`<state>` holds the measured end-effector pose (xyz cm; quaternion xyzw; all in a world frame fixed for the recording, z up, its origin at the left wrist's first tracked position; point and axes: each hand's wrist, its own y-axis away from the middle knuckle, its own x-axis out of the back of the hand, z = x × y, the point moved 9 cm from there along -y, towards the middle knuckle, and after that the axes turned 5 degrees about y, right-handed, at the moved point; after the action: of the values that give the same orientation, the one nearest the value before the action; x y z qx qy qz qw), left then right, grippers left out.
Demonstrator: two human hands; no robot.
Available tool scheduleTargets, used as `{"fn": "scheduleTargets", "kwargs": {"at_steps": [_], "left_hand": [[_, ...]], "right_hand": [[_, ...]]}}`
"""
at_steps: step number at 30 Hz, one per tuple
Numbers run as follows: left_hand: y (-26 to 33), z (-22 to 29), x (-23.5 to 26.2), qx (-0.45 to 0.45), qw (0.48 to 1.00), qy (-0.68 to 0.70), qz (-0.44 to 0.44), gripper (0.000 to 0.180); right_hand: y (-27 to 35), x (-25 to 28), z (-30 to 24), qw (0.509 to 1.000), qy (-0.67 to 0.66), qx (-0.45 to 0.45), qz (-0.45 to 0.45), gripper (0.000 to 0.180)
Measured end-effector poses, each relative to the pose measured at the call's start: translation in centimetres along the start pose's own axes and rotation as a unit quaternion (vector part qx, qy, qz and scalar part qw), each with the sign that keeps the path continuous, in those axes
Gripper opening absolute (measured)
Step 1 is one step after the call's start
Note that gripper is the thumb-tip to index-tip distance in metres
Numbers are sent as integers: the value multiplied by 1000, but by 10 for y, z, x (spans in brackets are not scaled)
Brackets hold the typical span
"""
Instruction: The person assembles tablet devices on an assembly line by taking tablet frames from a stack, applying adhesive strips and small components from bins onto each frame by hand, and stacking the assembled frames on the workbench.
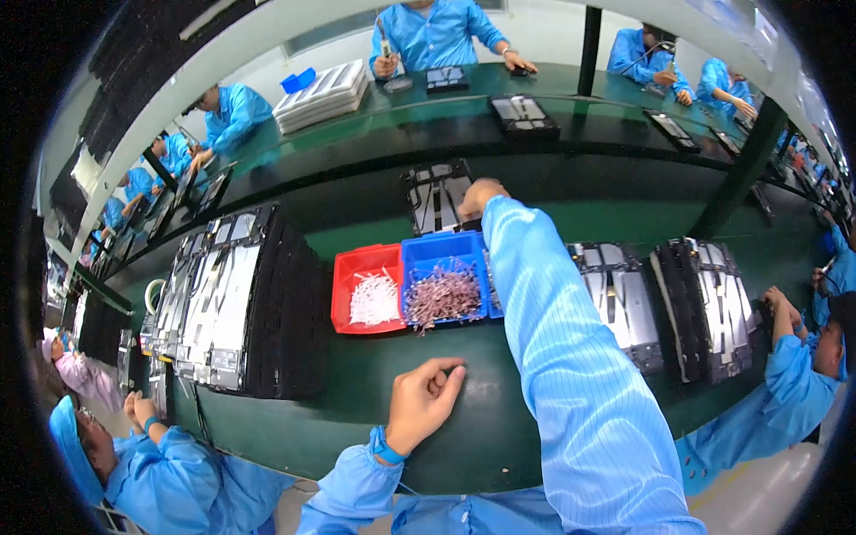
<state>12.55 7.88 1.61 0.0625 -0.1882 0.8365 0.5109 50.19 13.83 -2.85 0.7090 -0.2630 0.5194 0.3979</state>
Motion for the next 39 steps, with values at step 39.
{"fn": "scheduleTargets", "kwargs": {"at_steps": [39], "left_hand": [[-11, -25, 58, -66, 973, 36, 217, 11]], "right_hand": [[481, -145, 99, 719, -691, -47, -63, 41]]}}
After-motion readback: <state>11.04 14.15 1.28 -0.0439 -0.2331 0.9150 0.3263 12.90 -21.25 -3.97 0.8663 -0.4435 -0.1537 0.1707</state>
